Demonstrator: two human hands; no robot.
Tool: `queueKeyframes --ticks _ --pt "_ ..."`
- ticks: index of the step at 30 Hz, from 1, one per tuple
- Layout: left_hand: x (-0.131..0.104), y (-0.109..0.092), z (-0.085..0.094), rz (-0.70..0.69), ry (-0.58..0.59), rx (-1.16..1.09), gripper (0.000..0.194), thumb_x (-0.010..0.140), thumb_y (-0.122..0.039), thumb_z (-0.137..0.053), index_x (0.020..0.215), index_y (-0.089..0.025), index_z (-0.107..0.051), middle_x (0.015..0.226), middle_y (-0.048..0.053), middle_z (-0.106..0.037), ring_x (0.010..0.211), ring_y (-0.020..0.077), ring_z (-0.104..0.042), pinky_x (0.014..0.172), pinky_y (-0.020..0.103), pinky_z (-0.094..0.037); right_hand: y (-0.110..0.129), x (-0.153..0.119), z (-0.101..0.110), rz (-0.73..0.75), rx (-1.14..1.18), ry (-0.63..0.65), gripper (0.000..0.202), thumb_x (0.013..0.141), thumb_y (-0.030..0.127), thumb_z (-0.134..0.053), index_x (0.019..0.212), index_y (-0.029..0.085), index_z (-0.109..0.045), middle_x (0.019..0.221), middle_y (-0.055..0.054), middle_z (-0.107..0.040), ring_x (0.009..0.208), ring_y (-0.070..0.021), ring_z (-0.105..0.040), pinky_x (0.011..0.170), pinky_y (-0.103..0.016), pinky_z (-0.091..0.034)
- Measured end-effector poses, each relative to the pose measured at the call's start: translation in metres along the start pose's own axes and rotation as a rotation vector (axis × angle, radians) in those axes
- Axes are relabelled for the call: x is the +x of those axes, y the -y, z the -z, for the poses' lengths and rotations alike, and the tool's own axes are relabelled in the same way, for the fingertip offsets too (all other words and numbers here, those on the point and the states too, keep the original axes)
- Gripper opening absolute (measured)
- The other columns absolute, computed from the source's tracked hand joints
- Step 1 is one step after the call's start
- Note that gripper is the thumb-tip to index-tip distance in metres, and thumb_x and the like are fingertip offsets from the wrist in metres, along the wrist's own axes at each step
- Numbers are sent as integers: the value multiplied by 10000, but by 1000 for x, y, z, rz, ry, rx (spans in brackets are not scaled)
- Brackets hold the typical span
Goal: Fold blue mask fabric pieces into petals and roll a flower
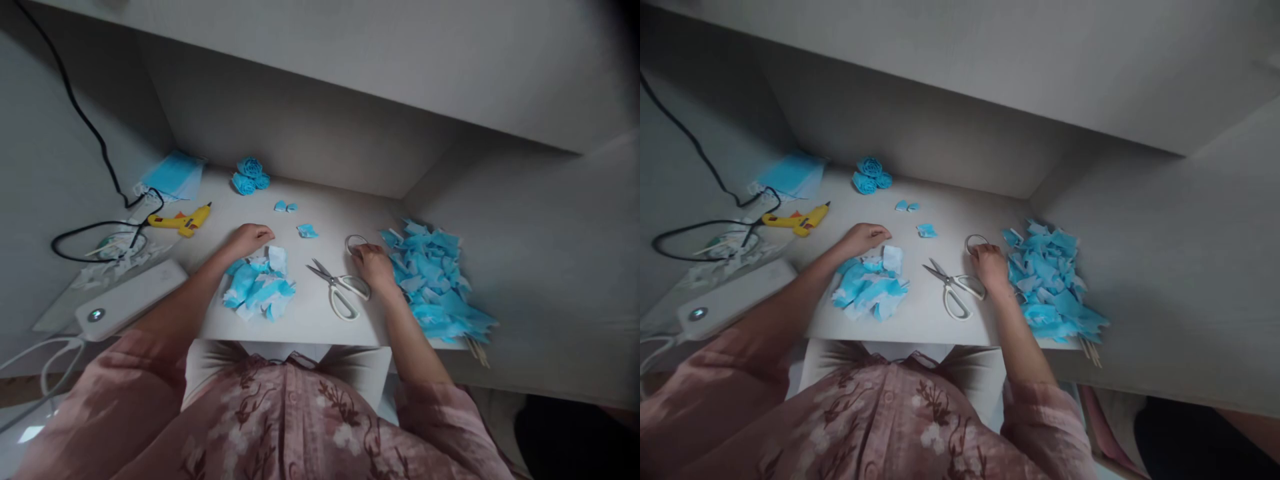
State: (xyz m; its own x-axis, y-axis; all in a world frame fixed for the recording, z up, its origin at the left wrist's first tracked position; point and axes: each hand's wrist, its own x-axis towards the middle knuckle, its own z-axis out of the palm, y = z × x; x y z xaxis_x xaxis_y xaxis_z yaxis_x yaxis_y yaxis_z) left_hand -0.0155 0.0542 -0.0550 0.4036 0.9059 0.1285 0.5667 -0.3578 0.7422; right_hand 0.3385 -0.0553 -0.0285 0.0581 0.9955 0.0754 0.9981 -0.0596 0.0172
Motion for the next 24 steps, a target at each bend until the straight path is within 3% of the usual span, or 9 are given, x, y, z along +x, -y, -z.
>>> queueKeyframes --ticks 5,8,10,13,16,20,24 --pt "-2 -14 6 -10 -88 -60 373 841 -443 -561 909 -160 -794 658 23 -691 632 151 -573 611 262 -379 3 2 10 -26 116 -8 220 985 221 -535 1081 150 -720 1113 -154 -764 1070 -274 -684 918 -343 -465" --pt "-5 -29 10 -34 -169 -261 407 834 -477 -590 934 -134 -785 789 63 -751 698 158 -615 676 271 -449 13 3 28 66 540 -16 183 974 283 -536 1012 173 -678 990 -106 -771 931 -218 -695 858 -316 -469" --pt "-8 -40 12 -42 -168 -420 451 835 -524 -634 963 -118 -783 942 110 -788 798 181 -663 747 289 -500 26 2 41 215 904 83 233 962 408 -568 953 189 -647 915 -67 -758 876 -190 -674 837 -303 -472" --pt "-14 -51 13 -70 -89 -609 487 837 -556 -701 1021 -115 -793 1120 156 -788 1012 247 -704 821 322 -535 50 2 57 313 1216 235 377 899 576 -656 920 201 -644 863 -33 -736 805 -165 -624 816 -303 -467" --pt "-18 -55 12 -93 58 -797 483 837 -533 -738 1060 -110 -802 1175 179 -778 1113 295 -707 799 332 -544 72 5 62 349 1353 294 450 837 639 -729 886 198 -652 829 -19 -710 818 -162 -617 853 -309 -460" --pt "-21 -56 9 -43 249 -975 461 782 -471 -809 1055 -99 -809 981 168 -805 905 273 -747 733 339 -542 86 12 57 350 1426 293 469 808 647 -766 881 196 -659 809 -7 -683 804 -150 -599 849 -297 -447" --pt "-23 -58 10 -36 292 -1010 376 718 -395 -869 953 -107 -818 780 109 -781 709 201 -705 635 296 -499 90 16 53 320 1464 240 485 788 655 -784 904 198 -670 795 -4 -680 788 -146 -588 829 -292 -439"
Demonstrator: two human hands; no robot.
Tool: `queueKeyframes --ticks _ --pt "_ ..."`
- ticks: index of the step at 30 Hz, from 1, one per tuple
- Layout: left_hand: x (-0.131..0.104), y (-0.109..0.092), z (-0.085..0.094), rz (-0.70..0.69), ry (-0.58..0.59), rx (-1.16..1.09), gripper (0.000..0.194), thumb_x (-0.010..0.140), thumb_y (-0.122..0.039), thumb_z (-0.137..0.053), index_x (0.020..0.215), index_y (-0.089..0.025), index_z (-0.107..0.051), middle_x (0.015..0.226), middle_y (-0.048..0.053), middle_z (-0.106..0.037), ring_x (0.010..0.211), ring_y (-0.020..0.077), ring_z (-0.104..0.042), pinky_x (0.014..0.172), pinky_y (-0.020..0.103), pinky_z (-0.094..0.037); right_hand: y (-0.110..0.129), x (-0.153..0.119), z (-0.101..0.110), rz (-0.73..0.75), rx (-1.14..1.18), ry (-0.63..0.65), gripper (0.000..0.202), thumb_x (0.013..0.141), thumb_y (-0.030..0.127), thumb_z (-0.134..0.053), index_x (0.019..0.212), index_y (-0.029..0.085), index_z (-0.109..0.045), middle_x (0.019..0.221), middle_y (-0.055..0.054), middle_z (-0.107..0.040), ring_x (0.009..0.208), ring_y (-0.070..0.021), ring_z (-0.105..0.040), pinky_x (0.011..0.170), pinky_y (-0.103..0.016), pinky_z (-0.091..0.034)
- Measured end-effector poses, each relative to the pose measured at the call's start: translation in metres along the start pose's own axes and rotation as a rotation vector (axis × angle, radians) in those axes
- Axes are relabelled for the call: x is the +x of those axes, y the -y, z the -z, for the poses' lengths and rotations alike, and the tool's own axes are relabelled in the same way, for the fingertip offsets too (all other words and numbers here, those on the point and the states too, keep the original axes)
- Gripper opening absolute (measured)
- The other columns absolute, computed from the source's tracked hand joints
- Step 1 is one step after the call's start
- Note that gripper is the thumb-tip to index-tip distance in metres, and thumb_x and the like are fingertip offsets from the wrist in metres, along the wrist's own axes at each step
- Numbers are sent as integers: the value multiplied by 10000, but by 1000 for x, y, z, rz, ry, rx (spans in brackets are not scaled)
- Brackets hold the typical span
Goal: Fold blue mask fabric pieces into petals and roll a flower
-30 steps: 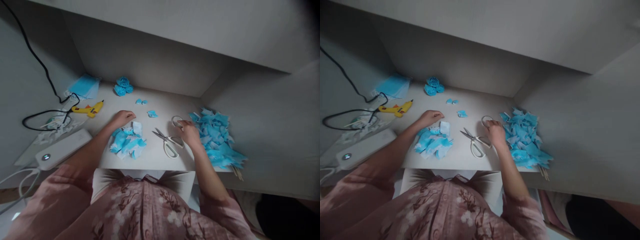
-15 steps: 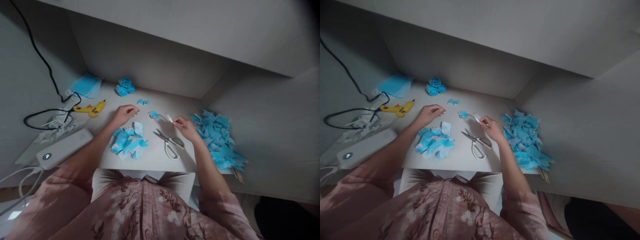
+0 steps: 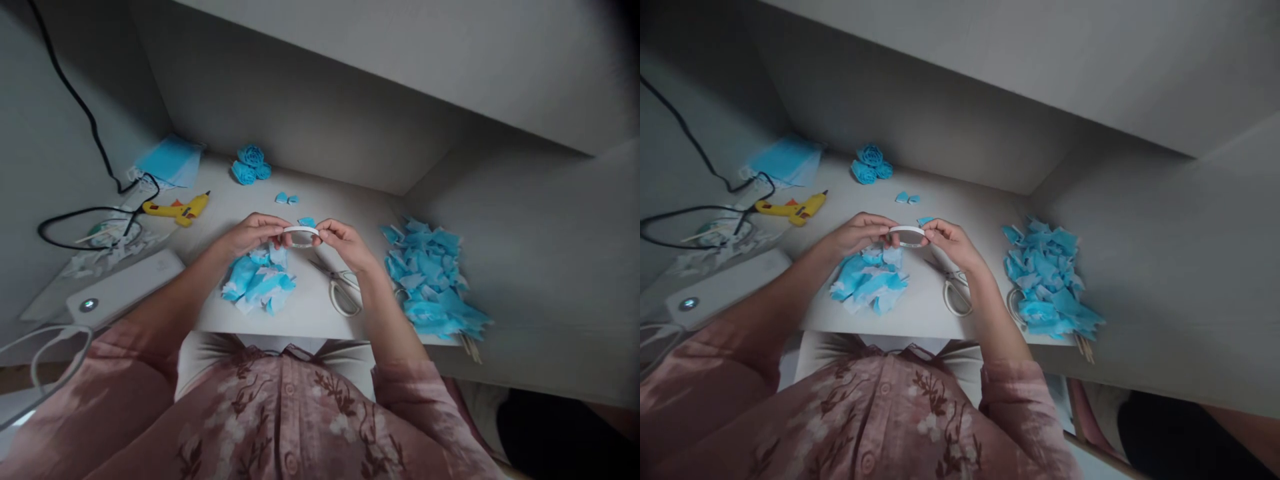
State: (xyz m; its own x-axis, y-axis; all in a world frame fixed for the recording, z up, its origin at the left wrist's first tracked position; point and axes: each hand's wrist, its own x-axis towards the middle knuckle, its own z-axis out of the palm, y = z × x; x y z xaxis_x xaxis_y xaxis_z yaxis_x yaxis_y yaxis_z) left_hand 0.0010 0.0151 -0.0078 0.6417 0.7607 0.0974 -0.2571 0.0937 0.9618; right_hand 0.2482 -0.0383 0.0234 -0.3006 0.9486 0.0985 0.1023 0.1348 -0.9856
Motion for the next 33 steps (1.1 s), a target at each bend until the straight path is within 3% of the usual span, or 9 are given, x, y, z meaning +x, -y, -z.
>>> queueKeyframes --ticks 5,10,15,19,24,29,33 --pt "-3 -5 0 60 29 92 333 701 -377 -877 895 -114 -816 667 62 -730 587 136 -608 573 262 -429 2 5 -3 10 -33 21 471 788 642 -787 894 193 -696 777 -5 -674 773 -146 -580 815 -294 -444" --pt "-4 -8 0 43 77 178 325 744 -417 -844 865 -118 -800 653 50 -704 620 137 -602 623 269 -448 7 9 -8 93 -186 62 376 870 572 -729 893 196 -723 786 -5 -693 766 -145 -577 799 -290 -434" --pt "-4 -11 -2 44 35 306 325 760 -448 -819 800 -129 -769 659 45 -701 651 148 -609 686 287 -480 12 11 -16 153 -342 63 311 907 508 -694 866 201 -719 799 -2 -694 789 -150 -580 805 -286 -423" --pt "-3 -9 -2 34 16 179 343 781 -466 -799 760 -127 -759 695 76 -729 659 158 -633 672 291 -494 1 15 -16 91 -95 5 430 830 628 -741 797 208 -658 729 16 -610 739 -142 -531 781 -286 -429" --pt "-2 -4 -2 15 24 -85 340 732 -401 -858 921 -123 -805 920 143 -800 814 230 -730 722 341 -567 -16 18 -12 33 305 -100 542 695 683 -833 728 240 -521 680 39 -455 718 -153 -512 828 -329 -503" --pt "-2 3 -2 -31 71 -56 374 735 -383 -887 999 -133 -802 1069 162 -794 1007 265 -742 856 377 -590 -24 18 -15 -17 335 -189 563 695 701 -800 751 258 -457 727 19 -434 750 -171 -519 819 -346 -539" --pt "-2 6 -3 -24 58 -113 412 695 -377 -919 1009 -155 -773 944 107 -793 872 228 -743 811 374 -587 -30 15 -19 -56 358 -153 486 749 655 -750 787 258 -473 757 19 -448 763 -159 -533 798 -319 -534"
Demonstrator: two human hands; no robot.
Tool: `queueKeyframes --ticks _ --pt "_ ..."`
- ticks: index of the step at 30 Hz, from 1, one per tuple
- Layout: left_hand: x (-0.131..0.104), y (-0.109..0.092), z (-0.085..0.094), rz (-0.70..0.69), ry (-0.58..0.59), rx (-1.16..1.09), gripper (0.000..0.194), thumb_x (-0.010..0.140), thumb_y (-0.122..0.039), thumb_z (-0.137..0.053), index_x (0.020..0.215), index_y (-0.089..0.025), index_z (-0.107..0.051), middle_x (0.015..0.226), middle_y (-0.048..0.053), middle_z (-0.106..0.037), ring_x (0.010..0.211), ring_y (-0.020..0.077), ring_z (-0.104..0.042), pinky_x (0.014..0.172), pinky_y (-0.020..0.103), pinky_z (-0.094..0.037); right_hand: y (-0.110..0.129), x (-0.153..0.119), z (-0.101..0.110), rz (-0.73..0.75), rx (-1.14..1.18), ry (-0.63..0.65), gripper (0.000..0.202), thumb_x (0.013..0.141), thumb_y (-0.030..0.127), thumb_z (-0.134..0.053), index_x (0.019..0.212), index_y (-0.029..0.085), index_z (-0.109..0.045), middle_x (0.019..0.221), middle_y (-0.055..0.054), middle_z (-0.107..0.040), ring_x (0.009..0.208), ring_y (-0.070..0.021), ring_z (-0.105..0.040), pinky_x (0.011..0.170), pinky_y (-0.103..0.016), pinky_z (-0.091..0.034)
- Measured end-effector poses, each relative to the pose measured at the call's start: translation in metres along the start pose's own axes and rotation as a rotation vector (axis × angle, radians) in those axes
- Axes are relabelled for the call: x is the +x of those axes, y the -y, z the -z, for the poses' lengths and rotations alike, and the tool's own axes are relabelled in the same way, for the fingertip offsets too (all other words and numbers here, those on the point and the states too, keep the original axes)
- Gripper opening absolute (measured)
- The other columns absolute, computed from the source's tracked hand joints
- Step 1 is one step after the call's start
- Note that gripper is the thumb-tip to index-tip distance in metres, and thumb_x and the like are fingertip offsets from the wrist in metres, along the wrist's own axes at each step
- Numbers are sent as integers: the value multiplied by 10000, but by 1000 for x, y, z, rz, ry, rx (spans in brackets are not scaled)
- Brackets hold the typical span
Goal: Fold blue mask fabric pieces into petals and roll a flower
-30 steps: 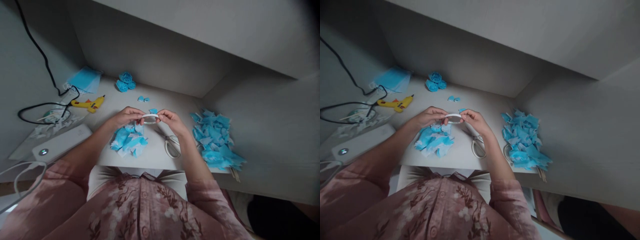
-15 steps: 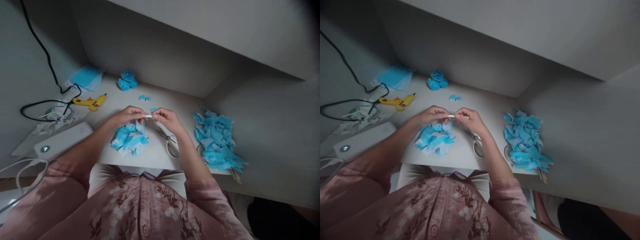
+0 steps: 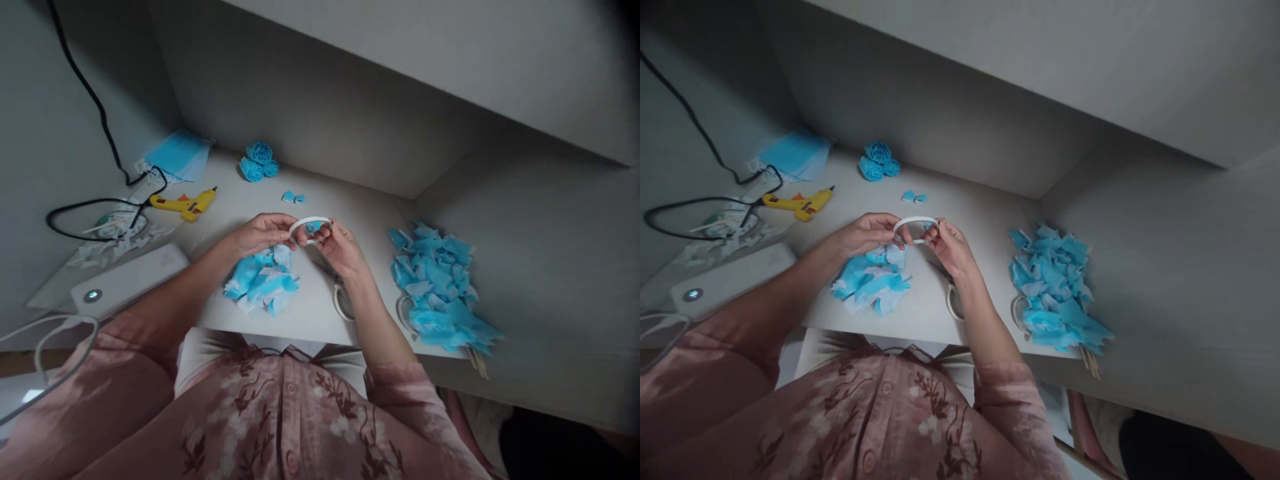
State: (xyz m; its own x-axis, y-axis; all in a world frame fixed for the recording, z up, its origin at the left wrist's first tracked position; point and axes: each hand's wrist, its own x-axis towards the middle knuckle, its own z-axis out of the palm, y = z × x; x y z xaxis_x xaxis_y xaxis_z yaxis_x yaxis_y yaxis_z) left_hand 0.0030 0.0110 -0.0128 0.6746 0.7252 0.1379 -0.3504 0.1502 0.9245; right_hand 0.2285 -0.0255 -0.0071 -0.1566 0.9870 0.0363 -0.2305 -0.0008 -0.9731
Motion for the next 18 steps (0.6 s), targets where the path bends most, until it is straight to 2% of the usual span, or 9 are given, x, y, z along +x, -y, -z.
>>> queueKeyframes --ticks 2,5,9,13,18 --pt "0 0 0 8 -6 -27 432 695 -382 -916 1030 -159 -760 816 71 -767 767 204 -721 742 350 -567 -1 -2 -1 -18 14 12 458 743 640 -760 816 254 -525 755 20 -465 754 -154 -535 814 -324 -538" --pt "1 0 -1 3 7 -39 419 716 -408 -902 1022 -162 -756 702 44 -720 718 197 -697 671 320 -519 -1 -5 -1 -24 68 7 481 682 634 -831 817 247 -578 721 30 -483 714 -146 -518 815 -332 -542" --pt "0 -2 -4 9 21 -7 390 722 -451 -892 957 -172 -756 630 29 -691 693 198 -677 702 339 -493 -2 -7 0 7 101 28 478 689 604 -858 722 236 -554 670 42 -481 680 -134 -518 834 -328 -536" --pt "0 -5 -6 50 29 49 371 713 -482 -879 824 -165 -720 572 33 -659 700 213 -675 700 341 -474 -6 -8 3 13 72 20 442 694 605 -857 758 235 -624 665 42 -530 688 -137 -537 865 -337 -522" --pt "-1 -8 -6 121 78 129 388 740 -510 -848 723 -162 -677 582 38 -655 661 181 -650 670 307 -466 -10 -7 7 33 45 8 427 673 578 -895 747 217 -679 632 42 -587 679 -128 -555 785 -292 -462"
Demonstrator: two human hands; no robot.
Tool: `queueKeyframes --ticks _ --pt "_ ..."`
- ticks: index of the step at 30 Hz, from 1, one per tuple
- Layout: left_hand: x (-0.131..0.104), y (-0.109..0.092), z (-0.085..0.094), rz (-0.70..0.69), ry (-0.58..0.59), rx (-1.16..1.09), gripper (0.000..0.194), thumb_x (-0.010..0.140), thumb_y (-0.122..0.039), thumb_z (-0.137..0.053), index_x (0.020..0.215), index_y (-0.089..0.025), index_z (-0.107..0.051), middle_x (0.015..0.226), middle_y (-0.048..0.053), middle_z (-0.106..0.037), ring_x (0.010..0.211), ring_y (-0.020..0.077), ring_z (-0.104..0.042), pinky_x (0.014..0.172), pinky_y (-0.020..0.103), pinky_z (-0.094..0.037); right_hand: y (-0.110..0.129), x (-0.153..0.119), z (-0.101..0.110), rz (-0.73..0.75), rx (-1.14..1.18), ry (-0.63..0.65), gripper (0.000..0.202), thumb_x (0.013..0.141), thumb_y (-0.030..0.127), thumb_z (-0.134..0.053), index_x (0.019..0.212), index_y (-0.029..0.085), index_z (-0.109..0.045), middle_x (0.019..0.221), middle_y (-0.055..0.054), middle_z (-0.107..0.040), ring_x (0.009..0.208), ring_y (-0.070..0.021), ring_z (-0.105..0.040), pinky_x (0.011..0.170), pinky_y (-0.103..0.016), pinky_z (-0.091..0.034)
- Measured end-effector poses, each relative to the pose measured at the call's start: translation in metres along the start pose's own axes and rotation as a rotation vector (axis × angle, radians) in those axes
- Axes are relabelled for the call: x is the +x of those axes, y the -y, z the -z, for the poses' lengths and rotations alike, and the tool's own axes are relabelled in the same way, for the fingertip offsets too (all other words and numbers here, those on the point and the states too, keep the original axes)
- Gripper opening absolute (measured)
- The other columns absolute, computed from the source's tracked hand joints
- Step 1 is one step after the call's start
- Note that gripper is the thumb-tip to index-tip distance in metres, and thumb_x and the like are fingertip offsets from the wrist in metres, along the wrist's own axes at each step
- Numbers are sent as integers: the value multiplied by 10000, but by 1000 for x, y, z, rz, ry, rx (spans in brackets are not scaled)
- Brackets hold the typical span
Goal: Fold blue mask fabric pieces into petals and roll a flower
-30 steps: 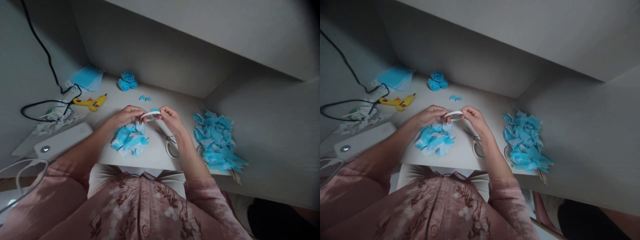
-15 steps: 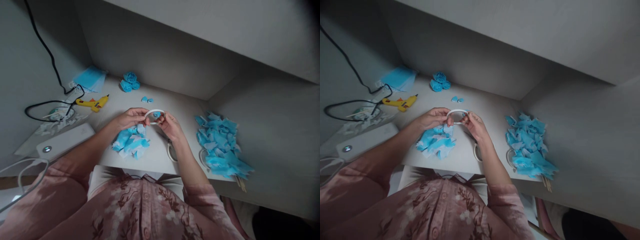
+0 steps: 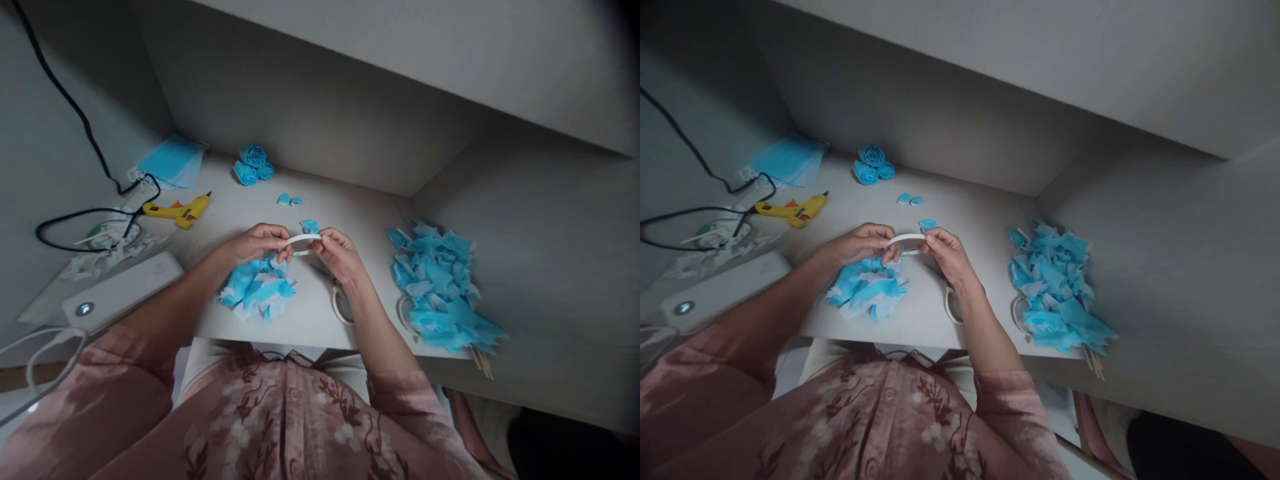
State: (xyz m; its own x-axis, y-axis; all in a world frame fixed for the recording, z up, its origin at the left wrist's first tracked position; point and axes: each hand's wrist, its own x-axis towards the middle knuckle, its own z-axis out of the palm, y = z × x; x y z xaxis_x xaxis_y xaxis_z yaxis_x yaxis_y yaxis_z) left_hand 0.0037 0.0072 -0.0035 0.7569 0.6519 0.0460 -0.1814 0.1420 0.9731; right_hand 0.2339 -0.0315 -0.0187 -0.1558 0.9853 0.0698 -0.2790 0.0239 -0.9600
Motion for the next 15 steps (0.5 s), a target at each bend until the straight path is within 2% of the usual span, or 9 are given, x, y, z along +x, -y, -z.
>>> queueKeyframes --ticks 5,9,11,15 --pt "0 2 1 31 45 49 365 792 -477 -810 819 -125 -716 601 31 -661 614 148 -625 652 281 -484 0 -1 -2 59 -127 -12 409 671 582 -896 743 209 -745 616 46 -594 627 -103 -489 666 -260 -377" --pt "1 4 2 43 42 106 329 820 -424 -799 892 -106 -749 640 36 -685 614 133 -624 624 250 -472 2 -4 -7 60 -239 -31 413 652 595 -894 769 215 -780 639 36 -611 621 -107 -476 632 -263 -378" --pt "1 4 3 25 35 100 305 812 -402 -812 878 -107 -769 638 40 -689 621 134 -627 627 246 -475 2 -5 -9 61 -220 -39 426 662 614 -881 816 226 -795 679 23 -653 658 -122 -531 682 -278 -435" --pt "0 3 5 -89 -5 -83 291 767 -395 -852 758 -118 -763 621 57 -685 651 174 -662 668 285 -511 2 -6 -13 67 -9 9 438 775 653 -790 981 267 -811 888 -13 -769 922 -174 -687 945 -329 -512"
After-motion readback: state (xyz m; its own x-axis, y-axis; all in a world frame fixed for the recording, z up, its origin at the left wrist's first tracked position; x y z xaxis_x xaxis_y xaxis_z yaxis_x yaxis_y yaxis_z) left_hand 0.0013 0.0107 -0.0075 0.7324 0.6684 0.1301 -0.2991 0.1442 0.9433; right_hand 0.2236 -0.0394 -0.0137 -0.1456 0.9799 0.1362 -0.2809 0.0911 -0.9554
